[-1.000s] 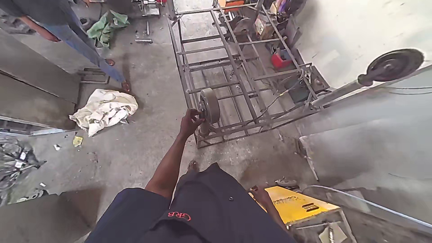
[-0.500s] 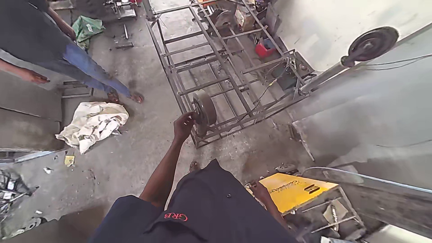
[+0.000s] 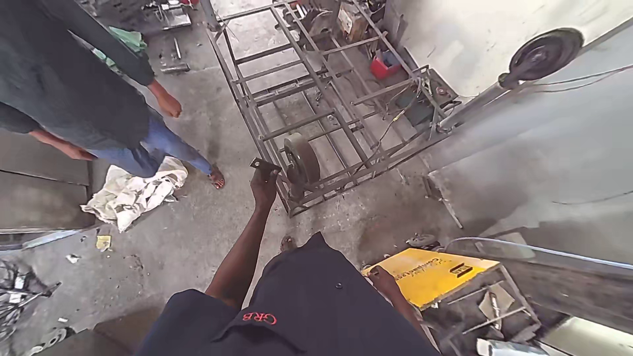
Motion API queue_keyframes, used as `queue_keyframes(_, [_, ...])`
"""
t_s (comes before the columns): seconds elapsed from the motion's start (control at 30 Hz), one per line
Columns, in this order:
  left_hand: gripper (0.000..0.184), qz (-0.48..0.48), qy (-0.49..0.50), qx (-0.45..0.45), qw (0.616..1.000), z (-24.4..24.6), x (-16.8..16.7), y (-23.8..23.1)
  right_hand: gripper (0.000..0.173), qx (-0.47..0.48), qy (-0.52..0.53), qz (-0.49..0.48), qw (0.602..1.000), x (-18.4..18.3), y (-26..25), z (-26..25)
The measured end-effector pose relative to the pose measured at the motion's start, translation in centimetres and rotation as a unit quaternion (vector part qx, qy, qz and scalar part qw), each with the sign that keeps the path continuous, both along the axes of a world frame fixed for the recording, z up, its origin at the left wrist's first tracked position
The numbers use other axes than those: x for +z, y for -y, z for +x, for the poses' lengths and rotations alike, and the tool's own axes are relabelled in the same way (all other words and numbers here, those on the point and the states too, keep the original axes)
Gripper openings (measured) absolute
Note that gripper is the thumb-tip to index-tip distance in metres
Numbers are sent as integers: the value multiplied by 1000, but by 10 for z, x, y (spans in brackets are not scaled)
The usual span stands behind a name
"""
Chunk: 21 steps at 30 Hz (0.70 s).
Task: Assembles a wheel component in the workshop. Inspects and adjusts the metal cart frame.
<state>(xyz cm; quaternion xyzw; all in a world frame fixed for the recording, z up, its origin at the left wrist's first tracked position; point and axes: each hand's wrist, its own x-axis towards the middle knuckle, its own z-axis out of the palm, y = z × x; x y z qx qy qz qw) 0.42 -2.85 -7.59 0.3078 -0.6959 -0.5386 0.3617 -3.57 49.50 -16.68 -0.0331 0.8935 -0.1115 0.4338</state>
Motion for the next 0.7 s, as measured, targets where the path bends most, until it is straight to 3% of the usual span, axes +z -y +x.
queue_keyframes(0.1, [28, 59, -74, -49, 994, 18, 13, 6, 36, -3, -13, -2, 1000, 3, 4, -3])
queue_keyframes(0.23, [28, 123, -99, -110, 981, 50, 43, -4, 38, 18, -15, 8, 1000, 9, 19, -7])
queue_keyframes(0.5, [23, 207, -118, -102, 966, 75, 61, -8, 41, 99, -28, -36, 994, 40, 79, -31])
queue_keyframes(0.6, [27, 178, -89, -124, 972, 90, 78, -16, 43, 110, -38, -80, 990, 62, 109, -40])
queue_keyframes(0.7, [29, 102, -67, -193, 974, 95, 97, -27, 44, 75, -37, -188, 979, 94, 139, -47])
